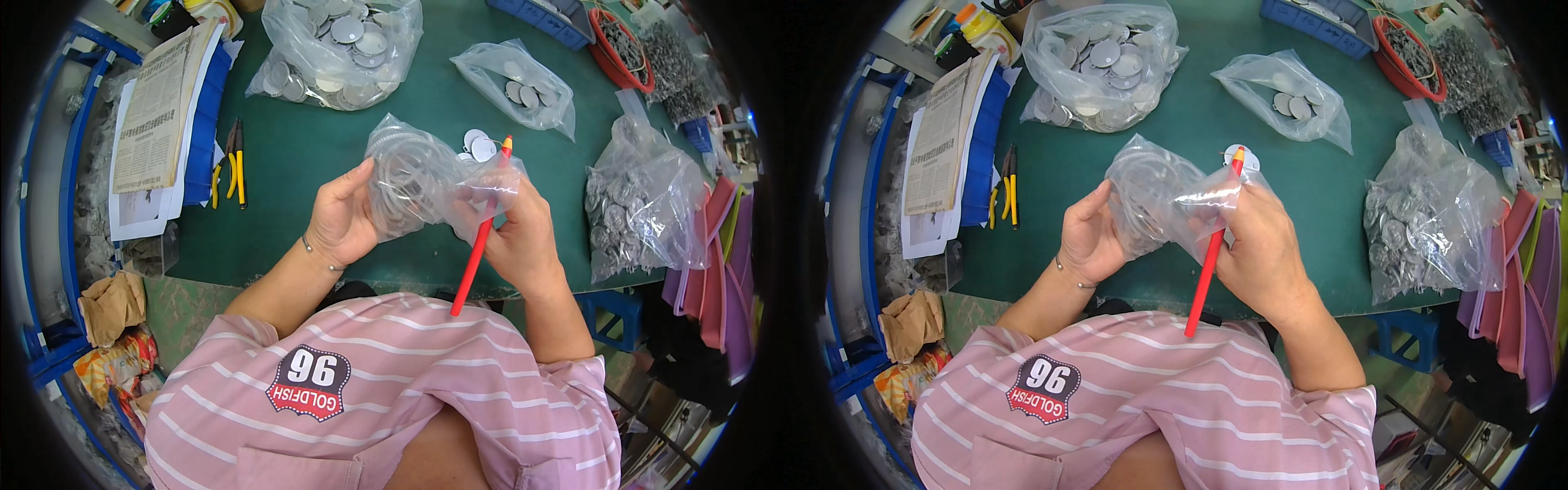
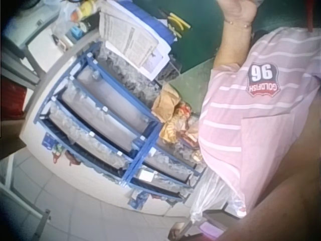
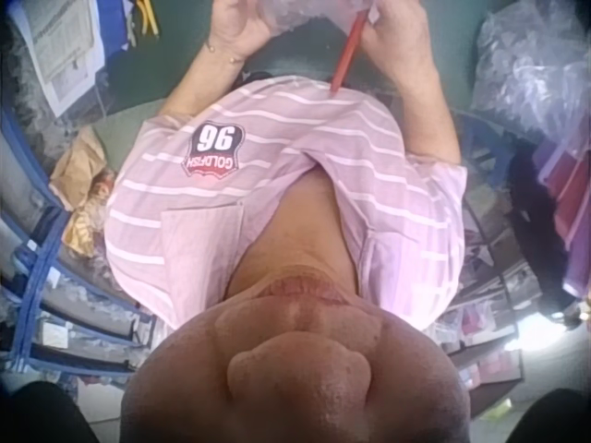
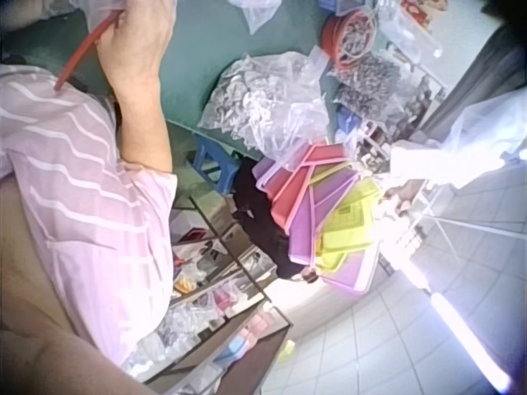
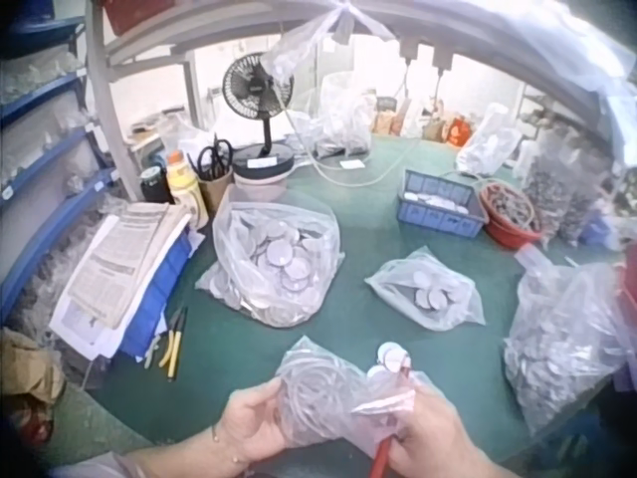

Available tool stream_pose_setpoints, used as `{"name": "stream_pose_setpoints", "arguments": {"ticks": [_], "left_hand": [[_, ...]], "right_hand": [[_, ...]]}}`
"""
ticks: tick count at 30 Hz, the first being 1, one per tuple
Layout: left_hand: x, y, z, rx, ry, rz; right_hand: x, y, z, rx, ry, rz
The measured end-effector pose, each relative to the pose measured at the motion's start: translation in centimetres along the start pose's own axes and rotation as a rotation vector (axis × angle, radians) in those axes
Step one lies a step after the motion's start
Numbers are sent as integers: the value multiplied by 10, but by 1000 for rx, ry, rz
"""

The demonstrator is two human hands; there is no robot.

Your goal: The person picks up small metal disks from a workbench and marks each one with a red pencil before stacking them, and also handles plastic bags containing these parts.

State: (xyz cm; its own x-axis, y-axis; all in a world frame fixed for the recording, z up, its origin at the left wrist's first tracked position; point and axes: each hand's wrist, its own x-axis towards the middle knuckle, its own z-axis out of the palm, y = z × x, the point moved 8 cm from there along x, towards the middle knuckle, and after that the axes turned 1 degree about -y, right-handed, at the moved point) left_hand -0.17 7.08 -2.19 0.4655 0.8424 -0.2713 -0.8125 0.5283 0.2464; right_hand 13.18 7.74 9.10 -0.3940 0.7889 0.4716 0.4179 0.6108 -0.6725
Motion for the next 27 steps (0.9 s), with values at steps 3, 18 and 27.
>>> {"name": "stream_pose_setpoints", "arguments": {"ticks": [3, 18, 27], "left_hand": [[2, -2, 2, -32, -25, -5], [5, -10, -6, -201, -86, -90], [6, -13, -11, -203, -25, -100]], "right_hand": [[-4, 8, -2, -17, 7, 145], [-9, 3, -27, 423, 310, 194], [-10, 24, -32, 682, 372, 409]]}}
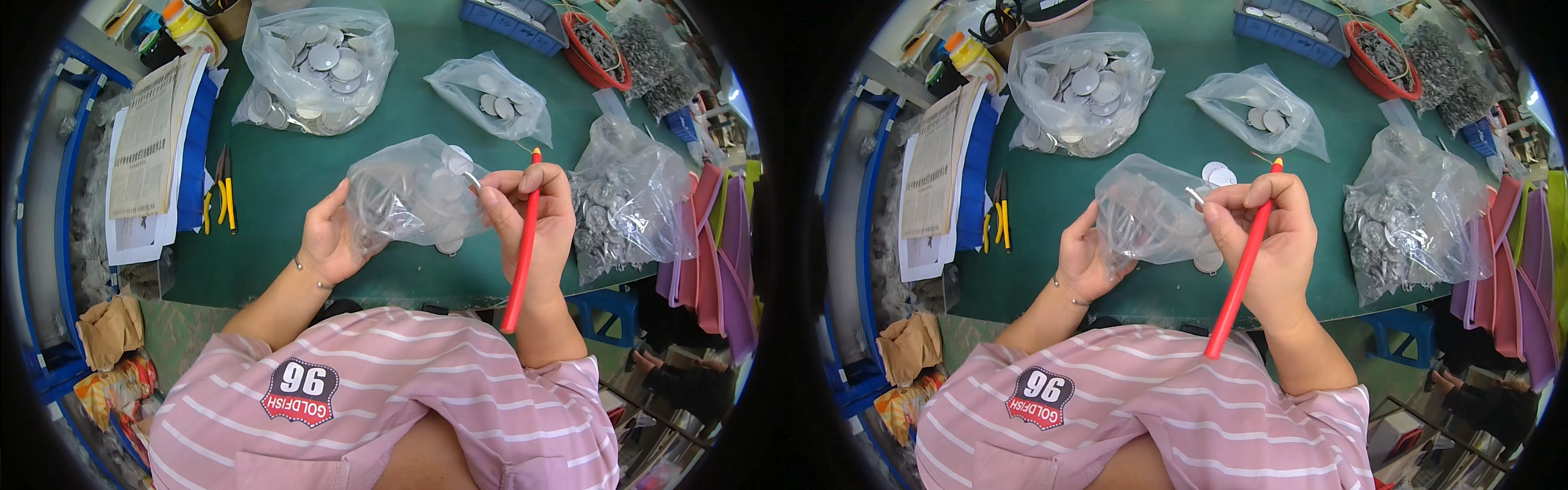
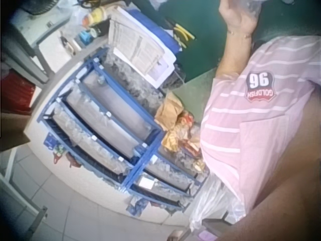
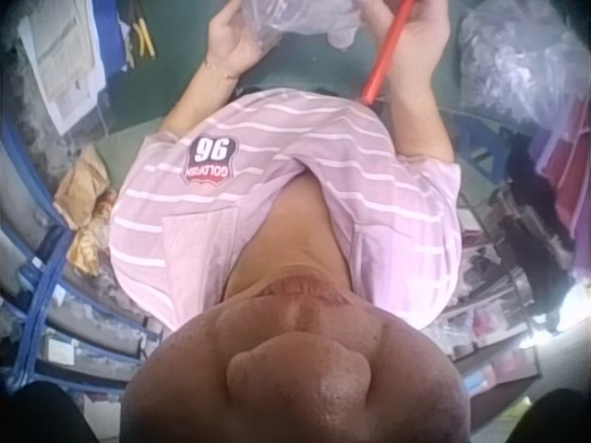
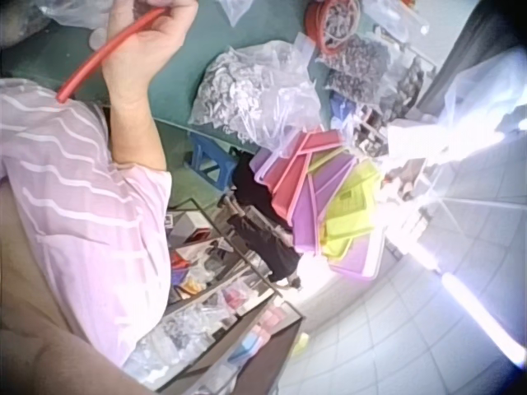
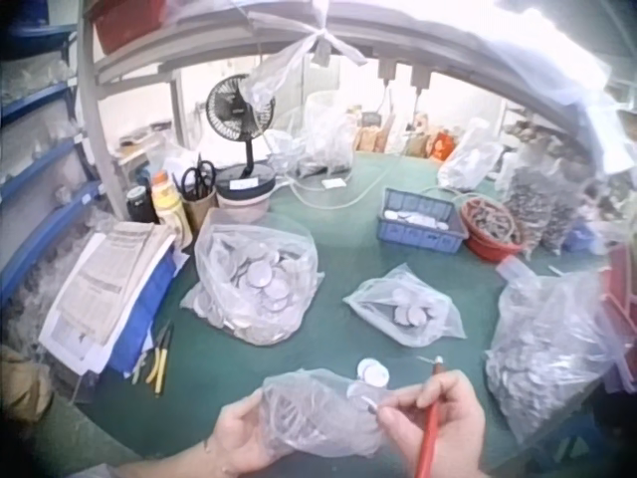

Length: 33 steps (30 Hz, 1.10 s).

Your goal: The person picks up small metal disks from a workbench and marks each one with a red pencil before stacking them, and also handles plastic bags containing these parts.

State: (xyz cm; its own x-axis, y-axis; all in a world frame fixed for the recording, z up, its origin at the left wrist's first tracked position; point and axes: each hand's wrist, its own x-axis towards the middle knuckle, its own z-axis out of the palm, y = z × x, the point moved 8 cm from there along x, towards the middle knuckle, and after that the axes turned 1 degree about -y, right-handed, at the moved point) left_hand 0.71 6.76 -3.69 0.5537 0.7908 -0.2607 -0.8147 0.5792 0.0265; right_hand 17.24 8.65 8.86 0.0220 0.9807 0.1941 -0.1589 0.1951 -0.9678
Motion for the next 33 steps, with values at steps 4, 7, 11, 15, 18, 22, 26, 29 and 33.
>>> {"name": "stream_pose_setpoints", "arguments": {"ticks": [4, 7, 11, 15, 18, 22, 26, 29, 33], "left_hand": [[-2, 0, 1, 28, 53, 20], [-2, 0, 8, 61, 50, 29], [-2, 0, 15, 90, -11, 15], [1, 6, 14, 97, -55, 39], [2, 6, 20, 191, -23, 52], [4, -7, 24, 254, -28, -10], [12, -16, 26, 380, -21, -85], [13, -7, 23, 530, 13, -67], [8, 3, 16, 496, 111, -8]], "right_hand": [[4, 8, -6, 84, 7, 88], [6, 11, -6, 88, -22, 110], [5, -6, 11, -116, -131, -20], [5, -17, 19, -381, -303, -218], [9, -20, 9, -321, -227, -202], [25, -39, -3, -151, -139, -214], [36, -68, -14, -194, -53, -332], [51, -102, -25, -309, 10, -440], [89, -146, -73, -507, 78, -534]]}}
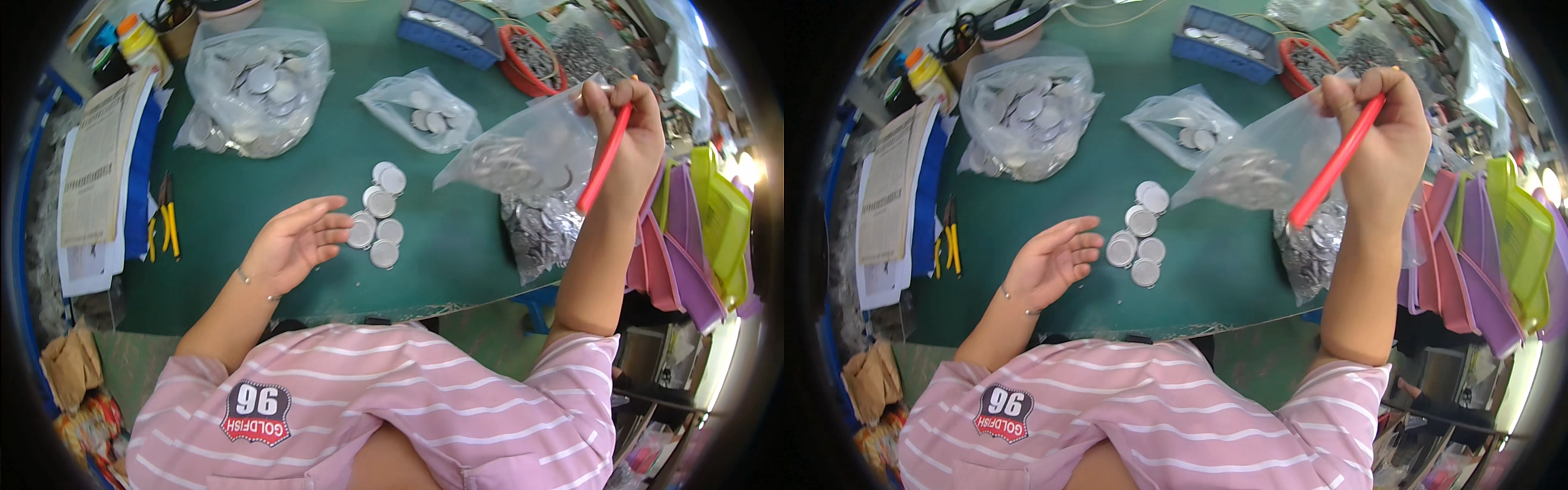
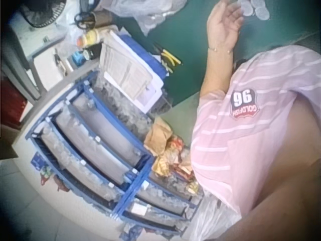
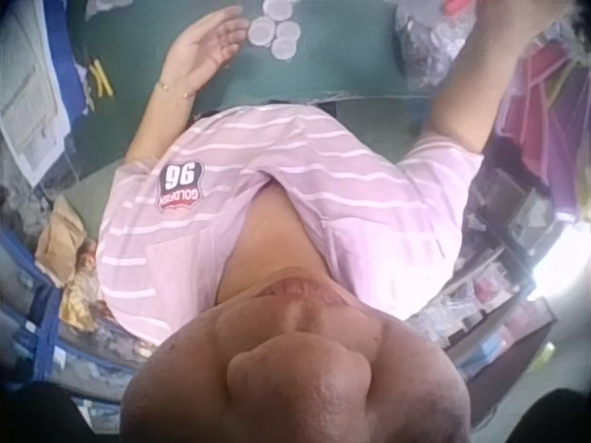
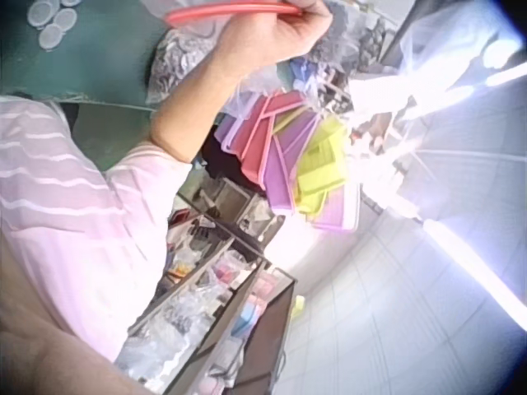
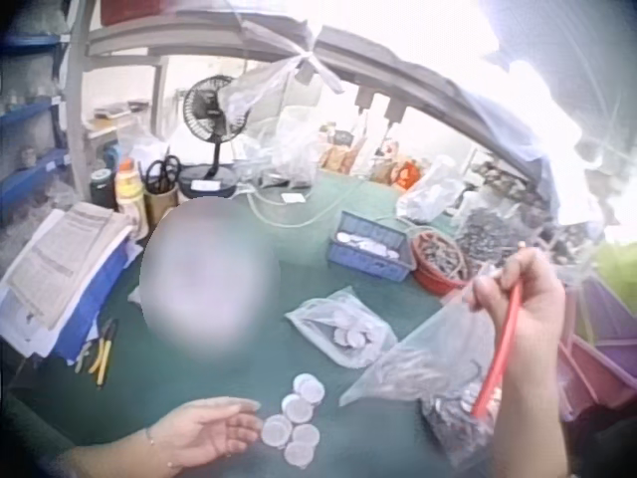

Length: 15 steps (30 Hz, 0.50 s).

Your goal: The person picks up small metal disks from a workbench and marks each one with a red pencil before stacking them, and also handles plastic bags containing these parts.

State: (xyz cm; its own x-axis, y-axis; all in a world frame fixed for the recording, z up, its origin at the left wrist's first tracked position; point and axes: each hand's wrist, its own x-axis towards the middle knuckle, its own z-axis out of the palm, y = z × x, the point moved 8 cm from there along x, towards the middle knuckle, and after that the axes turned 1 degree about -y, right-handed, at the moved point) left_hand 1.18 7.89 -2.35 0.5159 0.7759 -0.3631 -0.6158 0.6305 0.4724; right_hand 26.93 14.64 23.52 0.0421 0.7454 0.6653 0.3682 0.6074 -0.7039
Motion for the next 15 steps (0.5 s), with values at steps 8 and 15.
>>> {"name": "stream_pose_setpoints", "arguments": {"ticks": [8, 15], "left_hand": [[5, -10, -19, -47, 140, -24], [17, -13, 15, 58, 97, -37]], "right_hand": [[58, 93, -78, -565, -13, -17], [24, 234, -93, -838, -94, 547]]}}
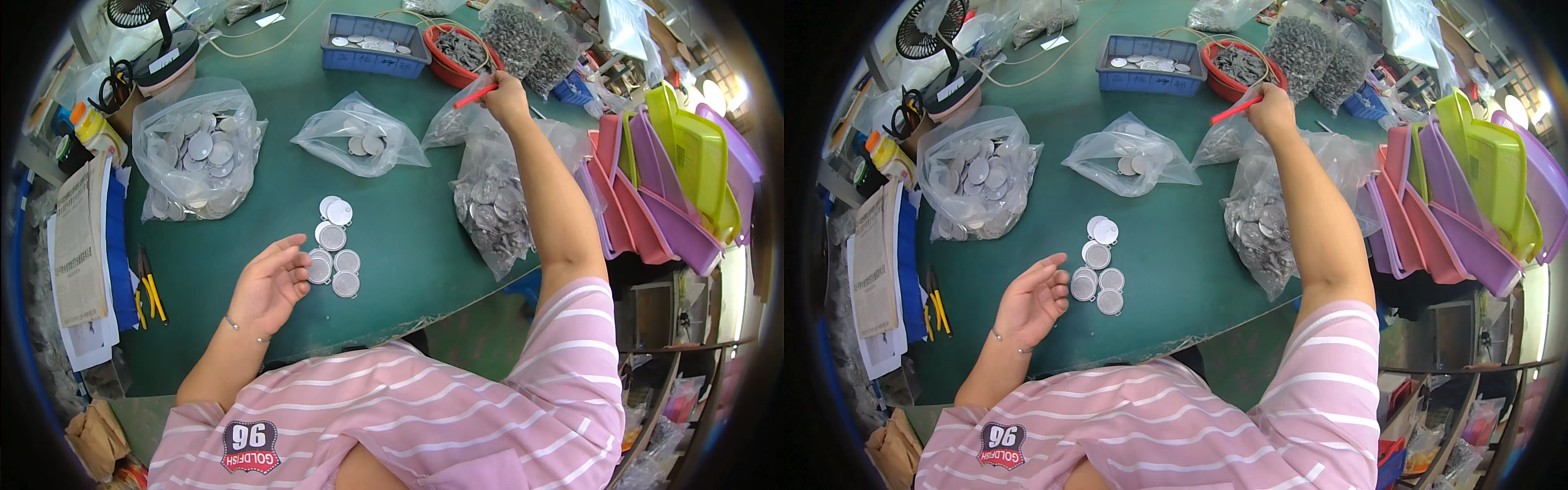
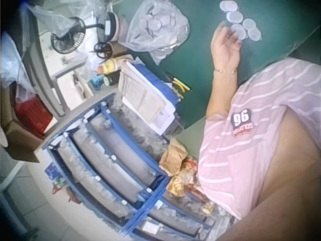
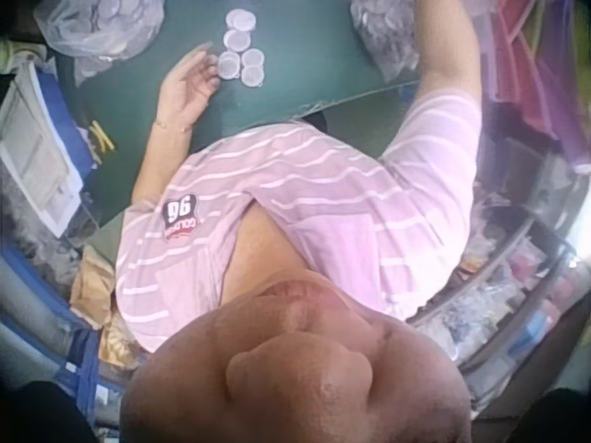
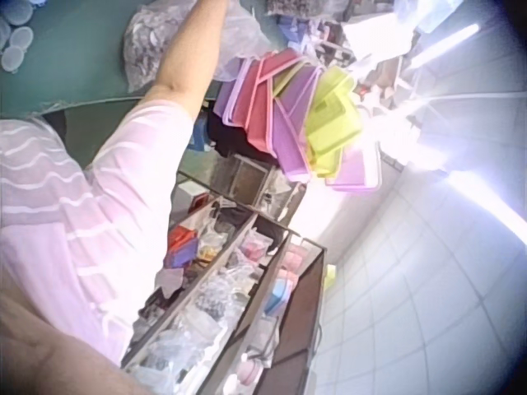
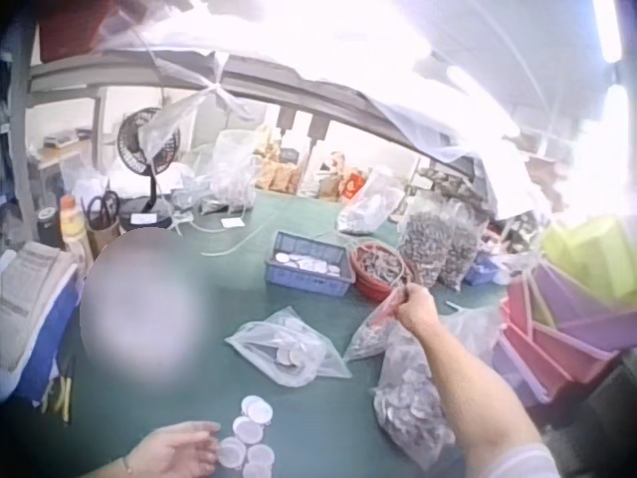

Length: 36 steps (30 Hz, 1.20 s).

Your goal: The person picks up small metal disks from a workbench and marks each one with a red pencil before stacking them, and also handles plastic bags containing these parts.

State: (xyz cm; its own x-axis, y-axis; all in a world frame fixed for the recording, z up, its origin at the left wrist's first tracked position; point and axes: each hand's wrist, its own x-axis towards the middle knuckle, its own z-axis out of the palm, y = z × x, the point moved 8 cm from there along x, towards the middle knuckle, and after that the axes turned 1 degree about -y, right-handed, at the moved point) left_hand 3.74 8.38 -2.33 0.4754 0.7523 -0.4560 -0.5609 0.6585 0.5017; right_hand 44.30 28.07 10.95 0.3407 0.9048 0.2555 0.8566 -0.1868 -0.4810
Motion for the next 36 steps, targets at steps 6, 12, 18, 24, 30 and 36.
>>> {"name": "stream_pose_setpoints", "arguments": {"ticks": [6, 12, 18, 24, 30, 36], "left_hand": [[-2, 4, 89, 389, -156, 167], [-61, -1, 231, 855, -588, 1078], [-60, -9, 248, 1135, -462, 1477], [-56, -14, 222, 1169, -392, 1208], [-62, -23, 207, 1121, -473, 1007], [-63, -17, 211, 1142, -459, 1055]], "right_hand": [[16, -47, -43, 6, 381, -49], [-9, -160, -43, 316, 447, -411], [-106, -265, 58, 112, 274, -868], [-141, -285, 95, 279, 293, -1000], [-136, -274, 120, 423, 218, -925], [-135, -264, 118, 400, 215, -949]]}}
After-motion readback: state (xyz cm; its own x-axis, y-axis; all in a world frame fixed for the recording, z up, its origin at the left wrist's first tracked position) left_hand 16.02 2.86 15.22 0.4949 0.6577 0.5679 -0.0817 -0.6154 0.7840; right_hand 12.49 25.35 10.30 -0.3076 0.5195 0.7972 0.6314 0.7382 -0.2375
